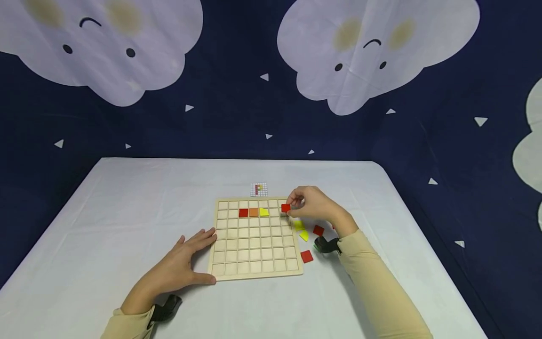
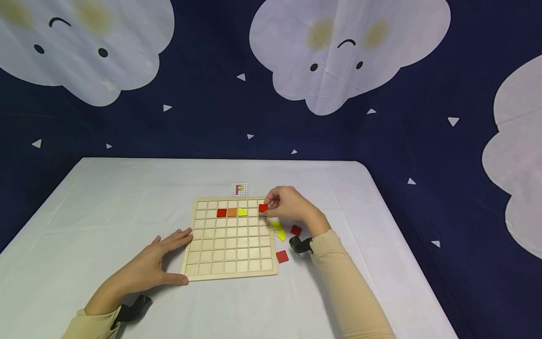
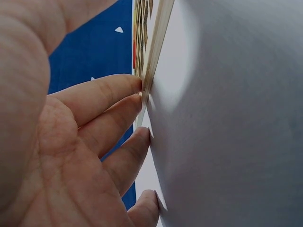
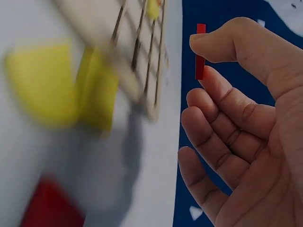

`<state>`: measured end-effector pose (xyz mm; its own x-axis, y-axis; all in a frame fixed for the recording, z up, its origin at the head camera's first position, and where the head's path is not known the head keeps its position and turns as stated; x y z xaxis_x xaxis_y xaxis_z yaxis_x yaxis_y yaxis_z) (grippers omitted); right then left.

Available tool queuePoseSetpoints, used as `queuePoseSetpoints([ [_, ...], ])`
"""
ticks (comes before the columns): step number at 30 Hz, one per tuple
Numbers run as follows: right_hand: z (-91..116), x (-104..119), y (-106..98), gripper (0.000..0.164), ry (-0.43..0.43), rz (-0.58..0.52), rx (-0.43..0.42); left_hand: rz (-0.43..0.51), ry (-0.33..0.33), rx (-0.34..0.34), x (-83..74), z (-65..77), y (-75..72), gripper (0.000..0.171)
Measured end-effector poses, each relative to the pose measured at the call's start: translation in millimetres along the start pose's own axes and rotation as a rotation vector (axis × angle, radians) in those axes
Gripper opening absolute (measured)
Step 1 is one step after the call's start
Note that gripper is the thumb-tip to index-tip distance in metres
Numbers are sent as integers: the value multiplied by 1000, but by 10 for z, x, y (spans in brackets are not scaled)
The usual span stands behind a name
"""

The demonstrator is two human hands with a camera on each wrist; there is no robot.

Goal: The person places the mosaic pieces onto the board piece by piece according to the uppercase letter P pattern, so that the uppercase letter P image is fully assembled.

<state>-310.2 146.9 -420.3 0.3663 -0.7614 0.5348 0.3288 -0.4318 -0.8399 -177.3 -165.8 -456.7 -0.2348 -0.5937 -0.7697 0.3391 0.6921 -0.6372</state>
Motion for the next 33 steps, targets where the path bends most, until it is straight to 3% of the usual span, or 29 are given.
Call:
queuePoseSetpoints([
  [17, -285, 643, 399, 16, -159, -21, 71, 15, -16, 11, 5, 27, 7, 105],
  [33, -433, 863, 622, 15, -173, -10, 132, 1, -20, 13, -9, -3, 2, 105],
])
Point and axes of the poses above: each hand's wrist, its own z-axis away from the middle knuckle, its own y-axis out of the palm, x = y × z, the point moved 8 cm from there along -z, towards the middle knuckle, and after that the axes turned 9 degrees about z, right-handed, at the moved point
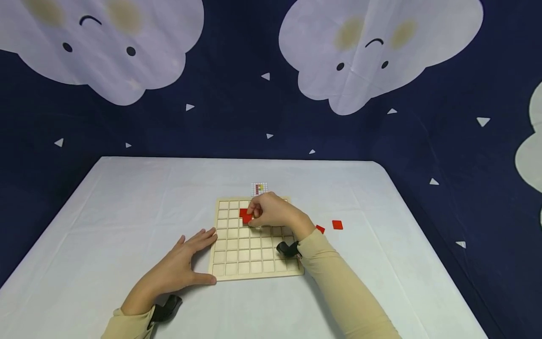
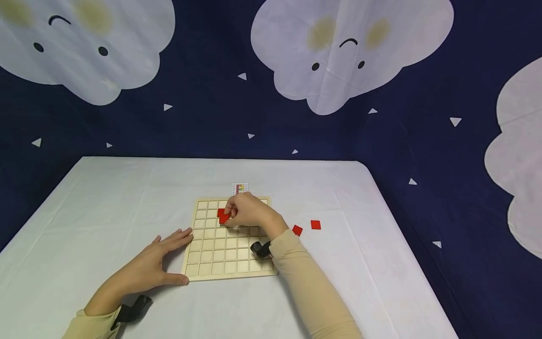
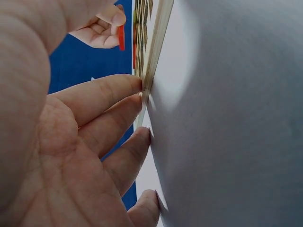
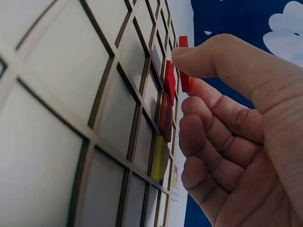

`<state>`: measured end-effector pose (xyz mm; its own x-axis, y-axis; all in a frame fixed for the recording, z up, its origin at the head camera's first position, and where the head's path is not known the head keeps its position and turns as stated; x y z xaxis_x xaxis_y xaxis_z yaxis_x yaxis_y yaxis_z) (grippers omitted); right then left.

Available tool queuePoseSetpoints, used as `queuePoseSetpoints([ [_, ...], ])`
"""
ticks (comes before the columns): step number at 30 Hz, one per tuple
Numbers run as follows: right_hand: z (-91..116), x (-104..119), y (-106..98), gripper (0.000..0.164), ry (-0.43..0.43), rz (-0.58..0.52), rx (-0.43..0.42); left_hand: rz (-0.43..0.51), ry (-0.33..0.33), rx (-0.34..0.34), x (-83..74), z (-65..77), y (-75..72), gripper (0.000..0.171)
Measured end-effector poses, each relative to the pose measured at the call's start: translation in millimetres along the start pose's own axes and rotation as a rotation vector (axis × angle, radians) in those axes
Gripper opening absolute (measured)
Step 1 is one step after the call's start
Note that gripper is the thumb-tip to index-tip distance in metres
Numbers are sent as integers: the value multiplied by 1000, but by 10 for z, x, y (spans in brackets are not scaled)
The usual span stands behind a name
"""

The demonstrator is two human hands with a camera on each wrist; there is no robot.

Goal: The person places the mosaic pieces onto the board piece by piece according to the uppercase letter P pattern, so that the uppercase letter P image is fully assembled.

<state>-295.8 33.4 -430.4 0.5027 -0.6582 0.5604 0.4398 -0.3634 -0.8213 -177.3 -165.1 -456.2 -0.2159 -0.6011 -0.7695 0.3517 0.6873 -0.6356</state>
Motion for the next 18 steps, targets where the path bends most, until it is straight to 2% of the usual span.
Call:
queuePoseSetpoints([
  [11, -46, 34, 82, 17, 40, 81, 14, 0, 7, -1, -9, -2, 2, 105],
  [18, -59, 40, 101, 15, 35, 95, 12, 0, 8, 0, -12, -6, -3, 105],
])
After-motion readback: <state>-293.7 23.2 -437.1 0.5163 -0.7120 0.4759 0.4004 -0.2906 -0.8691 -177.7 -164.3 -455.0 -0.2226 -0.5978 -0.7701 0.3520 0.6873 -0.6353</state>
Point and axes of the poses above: each hand's wrist, its own z-axis away from the middle knuckle, its own y-axis out of the palm, x = y × z, the point moved 8 cm from there along -z, towards the middle knuckle, and after that the axes turned 9 degrees about z, right-handed, at the moved point
